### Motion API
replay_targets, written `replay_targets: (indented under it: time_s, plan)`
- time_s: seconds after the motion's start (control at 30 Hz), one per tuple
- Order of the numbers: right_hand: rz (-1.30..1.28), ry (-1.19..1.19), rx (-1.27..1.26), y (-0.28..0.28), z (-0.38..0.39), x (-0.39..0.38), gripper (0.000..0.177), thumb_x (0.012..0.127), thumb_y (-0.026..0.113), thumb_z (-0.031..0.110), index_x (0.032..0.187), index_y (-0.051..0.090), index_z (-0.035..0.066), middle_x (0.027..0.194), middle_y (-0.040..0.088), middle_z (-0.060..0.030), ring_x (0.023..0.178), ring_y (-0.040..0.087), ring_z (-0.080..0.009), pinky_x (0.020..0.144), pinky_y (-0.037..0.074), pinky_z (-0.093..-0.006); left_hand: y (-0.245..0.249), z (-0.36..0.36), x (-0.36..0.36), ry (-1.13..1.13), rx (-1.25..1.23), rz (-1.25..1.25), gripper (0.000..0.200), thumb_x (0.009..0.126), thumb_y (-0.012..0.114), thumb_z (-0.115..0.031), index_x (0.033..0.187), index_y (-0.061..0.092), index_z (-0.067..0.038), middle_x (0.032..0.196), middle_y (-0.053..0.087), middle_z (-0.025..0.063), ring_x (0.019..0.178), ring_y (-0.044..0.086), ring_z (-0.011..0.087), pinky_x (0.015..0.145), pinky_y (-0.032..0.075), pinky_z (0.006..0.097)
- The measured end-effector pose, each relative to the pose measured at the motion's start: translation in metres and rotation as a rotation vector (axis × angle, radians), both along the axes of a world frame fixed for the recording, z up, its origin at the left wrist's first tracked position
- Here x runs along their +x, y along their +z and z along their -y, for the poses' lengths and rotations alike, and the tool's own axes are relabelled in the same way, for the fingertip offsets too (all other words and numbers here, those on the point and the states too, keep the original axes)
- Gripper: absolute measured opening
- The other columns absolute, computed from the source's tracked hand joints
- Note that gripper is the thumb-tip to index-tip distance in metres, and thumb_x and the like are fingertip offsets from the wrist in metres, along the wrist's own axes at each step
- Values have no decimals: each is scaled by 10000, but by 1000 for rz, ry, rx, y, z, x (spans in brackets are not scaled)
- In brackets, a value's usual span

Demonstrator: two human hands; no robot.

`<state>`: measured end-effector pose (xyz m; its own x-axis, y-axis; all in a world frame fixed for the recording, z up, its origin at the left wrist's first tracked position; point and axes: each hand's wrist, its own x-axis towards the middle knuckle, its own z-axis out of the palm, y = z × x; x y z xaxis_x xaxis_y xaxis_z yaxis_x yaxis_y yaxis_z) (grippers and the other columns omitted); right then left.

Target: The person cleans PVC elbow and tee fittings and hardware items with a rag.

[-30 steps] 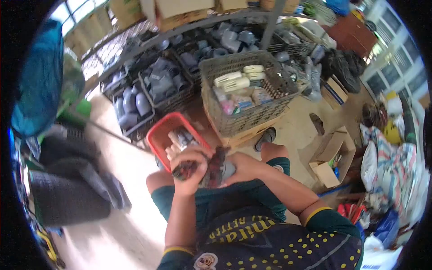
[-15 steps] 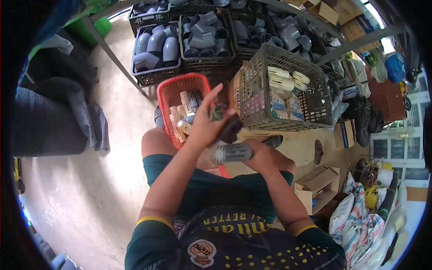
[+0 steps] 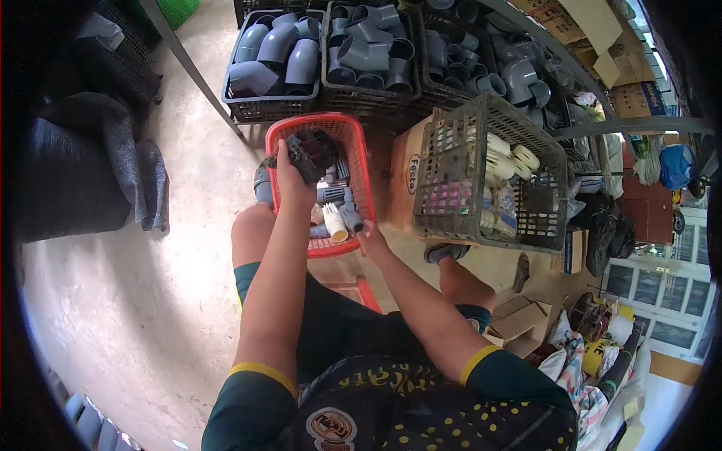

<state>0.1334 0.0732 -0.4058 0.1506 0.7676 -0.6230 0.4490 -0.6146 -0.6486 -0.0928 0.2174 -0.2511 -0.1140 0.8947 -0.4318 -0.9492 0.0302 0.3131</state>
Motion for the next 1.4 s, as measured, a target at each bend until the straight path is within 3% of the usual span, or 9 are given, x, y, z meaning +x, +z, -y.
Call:
replay_targets:
  time_s: [0.17, 0.3, 0.4, 0.53, 0.67, 0.83, 0.93, 1.07, 1.4]
  plan:
    - [141, 478, 35, -19, 12, 21, 351, 926, 657, 229, 1213, 602, 35, 1091, 670, -95, 911, 655, -208, 802, 530, -355, -9, -6, -6, -32, 79, 69, 463, 1010, 466, -460, 1276, 603, -107, 1234, 652, 95, 1140, 612, 279, 1028, 466, 440]
    - [-290, 564, 70, 165, -6, 21, 326, 955, 619, 218, 1231, 610, 44, 1052, 669, -90, 975, 666, -200, 836, 533, -320, 15, -1, -2, -88, 218, 153, 627, 980, 392, -593, 1365, 549, -124, 1358, 586, 105, 1262, 541, 315, 1076, 415, 488]
    - [-907, 428, 139, 299, -29, 88, 322, 955, 630, 166, 1228, 596, -1, 1043, 671, -108, 960, 664, -175, 843, 529, -338, 23, 3, 7, -90, 209, 158, 711, 958, 379, -658, 1430, 486, -136, 1456, 507, 104, 1345, 464, 332, 1103, 367, 541]
    - [-907, -205, 720, 353, -97, 212, 205, 977, 574, 180, 1123, 617, 43, 878, 670, -128, 763, 657, -229, 657, 533, -347, 8, 5, 6, -240, 488, 281, 679, 957, 414, -632, 1402, 512, -130, 1442, 515, 115, 1342, 461, 339, 1126, 343, 546]
    - [297, -357, 283, 260, -195, 371, 316, 982, 572, 193, 1289, 565, 117, 933, 631, -59, 815, 598, -142, 699, 498, -290, -3, -3, 11, -189, 342, 173, 623, 959, 448, -580, 1347, 557, -105, 1385, 557, 133, 1313, 487, 345, 1133, 342, 529]
    - [1061, -197, 211, 187, -218, 431, 668, 814, 757, 157, 1407, 451, 187, 1311, 542, -142, 1218, 551, -307, 919, 524, -447, -15, 0, 8, -178, 298, 104, 507, 971, 499, -459, 1315, 575, -95, 1373, 566, 138, 1308, 495, 333, 1147, 333, 527]
    - [1211, 39, 571, 180, -225, 424, 756, 766, 771, 116, 1422, 416, 237, 1449, 420, -132, 1366, 402, -359, 1043, 448, -510, -21, 0, 6, -207, 306, 88, 519, 975, 489, -459, 1341, 552, -97, 1397, 547, 129, 1316, 486, 339, 1146, 335, 538]
    - [1314, 57, 275, 210, -227, 403, 767, 711, 812, 127, 1378, 466, 282, 1363, 476, -114, 1311, 435, -329, 1055, 406, -514, -18, -4, 9, -272, 346, 133, 524, 977, 481, -459, 1360, 541, -107, 1400, 544, 129, 1315, 487, 343, 1135, 351, 544]
    - [757, -95, 501, 276, -178, 372, 598, 786, 775, 199, 1235, 430, 8, 1175, 618, -212, 1021, 645, -363, 868, 516, -433, 30, 11, 43, -228, 353, 189, 528, 976, 483, -459, 1384, 532, -127, 1428, 525, 133, 1350, 454, 343, 1141, 324, 578]
